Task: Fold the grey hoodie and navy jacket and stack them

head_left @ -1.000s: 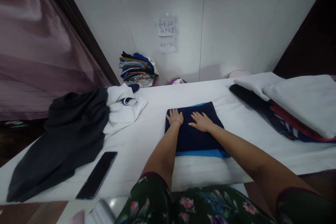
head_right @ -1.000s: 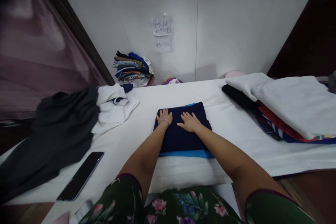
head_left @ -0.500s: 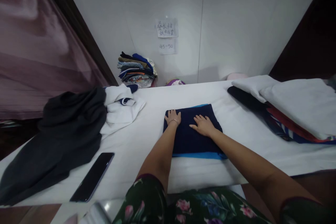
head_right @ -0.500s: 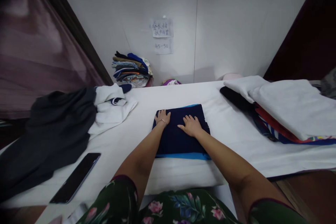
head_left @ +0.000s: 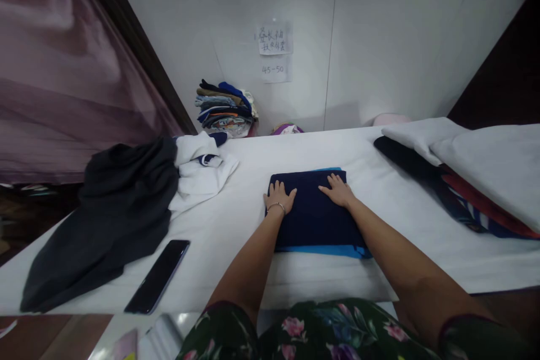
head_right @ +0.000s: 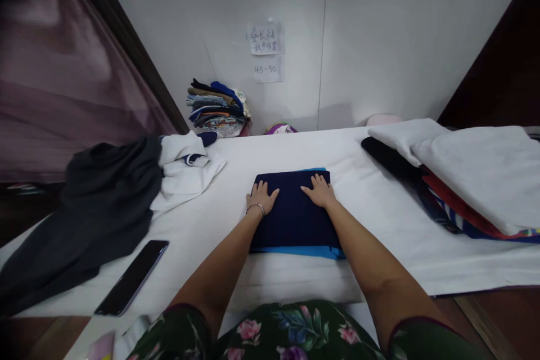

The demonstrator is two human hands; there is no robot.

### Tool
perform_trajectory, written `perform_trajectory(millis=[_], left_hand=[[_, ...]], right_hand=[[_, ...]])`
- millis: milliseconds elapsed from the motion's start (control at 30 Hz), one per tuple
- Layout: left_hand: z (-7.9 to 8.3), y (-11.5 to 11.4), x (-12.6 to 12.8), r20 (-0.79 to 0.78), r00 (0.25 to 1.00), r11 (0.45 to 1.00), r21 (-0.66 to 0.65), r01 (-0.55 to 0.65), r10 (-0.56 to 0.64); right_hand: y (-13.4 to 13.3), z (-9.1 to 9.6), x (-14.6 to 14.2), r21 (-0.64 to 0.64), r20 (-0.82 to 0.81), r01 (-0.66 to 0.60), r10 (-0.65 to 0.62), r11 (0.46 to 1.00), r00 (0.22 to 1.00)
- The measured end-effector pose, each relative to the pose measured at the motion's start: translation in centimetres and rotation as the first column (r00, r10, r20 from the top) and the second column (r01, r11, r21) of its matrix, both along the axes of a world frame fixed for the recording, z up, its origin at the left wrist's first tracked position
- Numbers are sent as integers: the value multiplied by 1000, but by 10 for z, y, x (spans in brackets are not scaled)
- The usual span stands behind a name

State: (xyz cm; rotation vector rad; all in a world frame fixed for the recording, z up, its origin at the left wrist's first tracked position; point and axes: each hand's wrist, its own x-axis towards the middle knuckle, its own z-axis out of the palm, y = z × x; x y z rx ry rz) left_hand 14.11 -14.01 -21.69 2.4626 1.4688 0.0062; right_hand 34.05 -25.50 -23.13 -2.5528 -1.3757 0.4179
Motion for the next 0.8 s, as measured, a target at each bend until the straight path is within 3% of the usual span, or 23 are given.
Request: perform_trajectory(millis=[267,400,500,600,800], left_hand=[[8,3,-3,43,999,999,-34,11,-10],[7,-7,-29,119,993,999,-37,-11,15],[-3,-25,-51,171,984,999,-6,-43,43],[-11,-41,-63,205,978,997,53,-60,48],[-12,-48,-62,213,976,992,106,-73,49]], right_hand=[[-2,16,-1,-16,-15,-14,14,1000,1000],[-30,22,-21,33,126,-55,51,998,991],[-65,13,-42,129,248,-182,146,975,958],[-93,-1,-56,215,245,-219,165,952,955],[-99,-13,-51,354,109,-173,143,919,984]])
